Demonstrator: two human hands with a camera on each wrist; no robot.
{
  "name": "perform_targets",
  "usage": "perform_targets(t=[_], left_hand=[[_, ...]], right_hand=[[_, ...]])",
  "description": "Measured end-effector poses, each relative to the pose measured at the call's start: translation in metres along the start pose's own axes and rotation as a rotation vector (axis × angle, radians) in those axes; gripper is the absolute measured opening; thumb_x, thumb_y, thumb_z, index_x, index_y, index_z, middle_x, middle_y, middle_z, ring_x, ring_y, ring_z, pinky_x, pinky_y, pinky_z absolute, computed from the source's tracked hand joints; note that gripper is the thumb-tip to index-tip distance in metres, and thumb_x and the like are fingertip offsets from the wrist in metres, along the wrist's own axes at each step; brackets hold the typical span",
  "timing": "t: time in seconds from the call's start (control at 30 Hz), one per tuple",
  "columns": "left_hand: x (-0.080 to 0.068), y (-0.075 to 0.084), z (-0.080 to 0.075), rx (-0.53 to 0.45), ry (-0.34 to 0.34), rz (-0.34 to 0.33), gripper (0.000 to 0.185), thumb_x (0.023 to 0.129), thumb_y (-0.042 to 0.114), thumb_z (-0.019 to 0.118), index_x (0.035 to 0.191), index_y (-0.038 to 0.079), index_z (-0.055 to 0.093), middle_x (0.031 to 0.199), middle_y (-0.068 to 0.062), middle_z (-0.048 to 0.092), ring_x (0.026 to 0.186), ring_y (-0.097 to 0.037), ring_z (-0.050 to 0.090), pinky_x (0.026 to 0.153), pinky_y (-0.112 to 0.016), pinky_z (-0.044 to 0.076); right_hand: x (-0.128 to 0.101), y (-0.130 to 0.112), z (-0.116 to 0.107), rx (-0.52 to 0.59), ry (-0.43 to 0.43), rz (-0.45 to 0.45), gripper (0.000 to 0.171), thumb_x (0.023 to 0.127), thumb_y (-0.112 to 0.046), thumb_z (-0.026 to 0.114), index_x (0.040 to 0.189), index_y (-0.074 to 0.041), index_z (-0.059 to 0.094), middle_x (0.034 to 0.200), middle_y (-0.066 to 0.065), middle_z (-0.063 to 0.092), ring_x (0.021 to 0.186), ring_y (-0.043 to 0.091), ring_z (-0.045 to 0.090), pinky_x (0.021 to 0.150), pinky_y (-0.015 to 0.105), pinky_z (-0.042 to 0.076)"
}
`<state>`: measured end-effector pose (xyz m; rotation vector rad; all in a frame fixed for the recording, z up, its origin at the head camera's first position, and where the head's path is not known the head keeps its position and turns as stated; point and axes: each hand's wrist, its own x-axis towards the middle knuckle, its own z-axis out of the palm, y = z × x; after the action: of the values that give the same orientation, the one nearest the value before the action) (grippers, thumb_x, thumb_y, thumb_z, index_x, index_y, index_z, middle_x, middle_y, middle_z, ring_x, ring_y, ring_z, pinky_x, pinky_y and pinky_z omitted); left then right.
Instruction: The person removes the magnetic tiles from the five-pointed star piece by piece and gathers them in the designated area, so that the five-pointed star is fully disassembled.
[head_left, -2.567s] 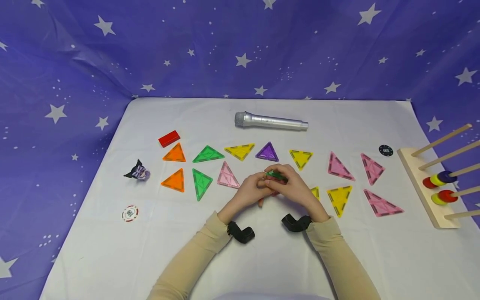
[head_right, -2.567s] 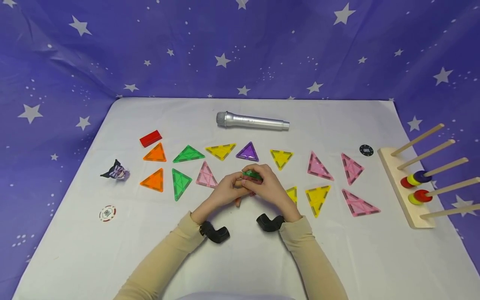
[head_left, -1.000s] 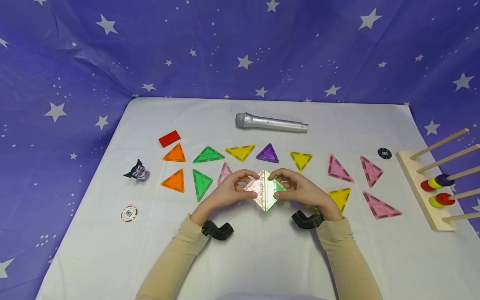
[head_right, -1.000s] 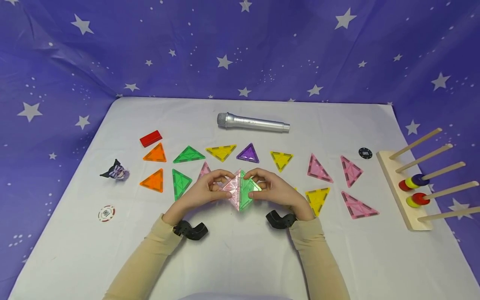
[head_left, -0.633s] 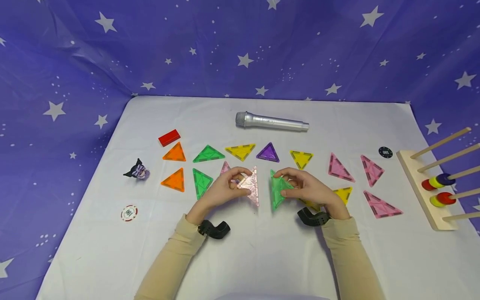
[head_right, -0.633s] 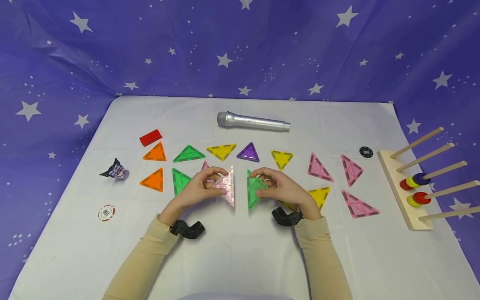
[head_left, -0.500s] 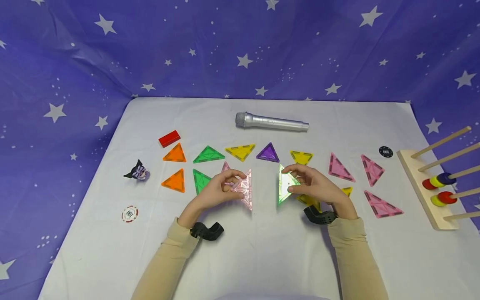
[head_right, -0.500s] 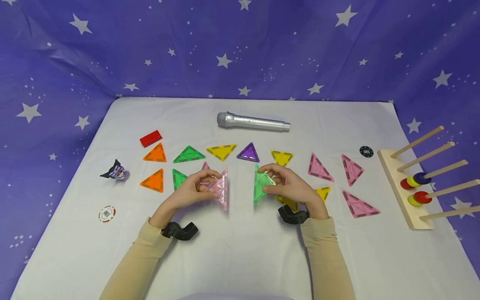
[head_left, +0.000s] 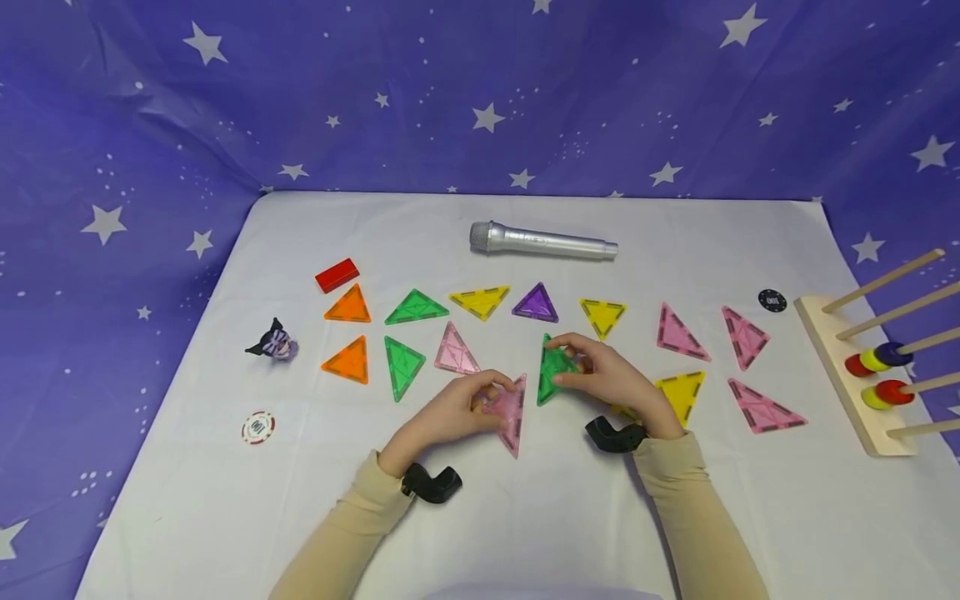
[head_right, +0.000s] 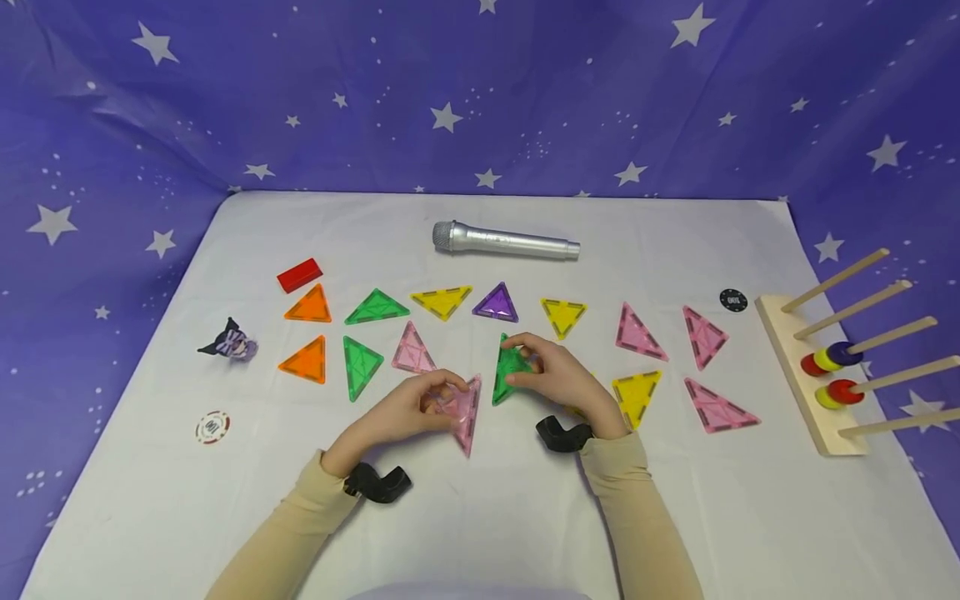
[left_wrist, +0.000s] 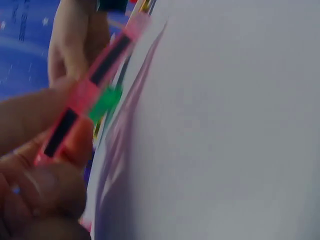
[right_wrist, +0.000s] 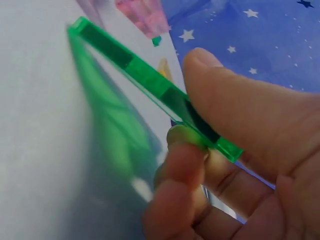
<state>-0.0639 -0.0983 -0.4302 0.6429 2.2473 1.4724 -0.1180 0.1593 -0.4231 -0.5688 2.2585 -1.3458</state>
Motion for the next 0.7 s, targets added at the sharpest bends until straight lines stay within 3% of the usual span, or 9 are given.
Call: perform_targets(t=[0.27, 0.53, 0.7], left_hand=[[-0.001, 0.013, 0.015, 0.385, 0.048, -0.028, 0.049, 0.075, 0.028, 0.074, 0.118, 0.015, 0.053, 0.071, 0.007, 0.052, 0.053, -0.004, 0.041, 0.049, -0.022, 0.035], [-0.006, 0.013, 0.008, 0.505, 0.114, -0.103, 0.052, 0.074, 0.042, 0.072, 0.117, 0.018, 0.055, 0.056, 0.011, 0.044, 0.048, -0.003, 0.040, 0.045, -0.022, 0.033], [-0.005, 0.012, 0.005, 0.518, 0.186, -0.068, 0.037, 0.079, 0.035, 0.069, 0.111, 0.019, 0.060, 0.056, 0.012, 0.043, 0.049, -0.002, 0.040, 0.046, -0.022, 0.033]], right_hand=[[0.001, -0.001, 0.004, 0.046, 0.015, 0.039, 0.045, 0.080, -0.027, 0.069, 0.120, -0.015, 0.051, 0.066, 0.006, 0.040, 0.053, 0.016, 0.034, 0.051, 0.028, 0.028], [0.001, -0.002, 0.005, -0.082, 0.064, 0.101, 0.053, 0.078, -0.033, 0.071, 0.122, -0.016, 0.048, 0.061, 0.003, 0.041, 0.051, 0.016, 0.035, 0.049, 0.028, 0.029], [0.000, -0.002, 0.003, -0.084, 0.070, 0.102, 0.049, 0.079, -0.030, 0.070, 0.119, -0.011, 0.048, 0.063, 0.004, 0.044, 0.052, 0.016, 0.038, 0.048, 0.027, 0.030]])
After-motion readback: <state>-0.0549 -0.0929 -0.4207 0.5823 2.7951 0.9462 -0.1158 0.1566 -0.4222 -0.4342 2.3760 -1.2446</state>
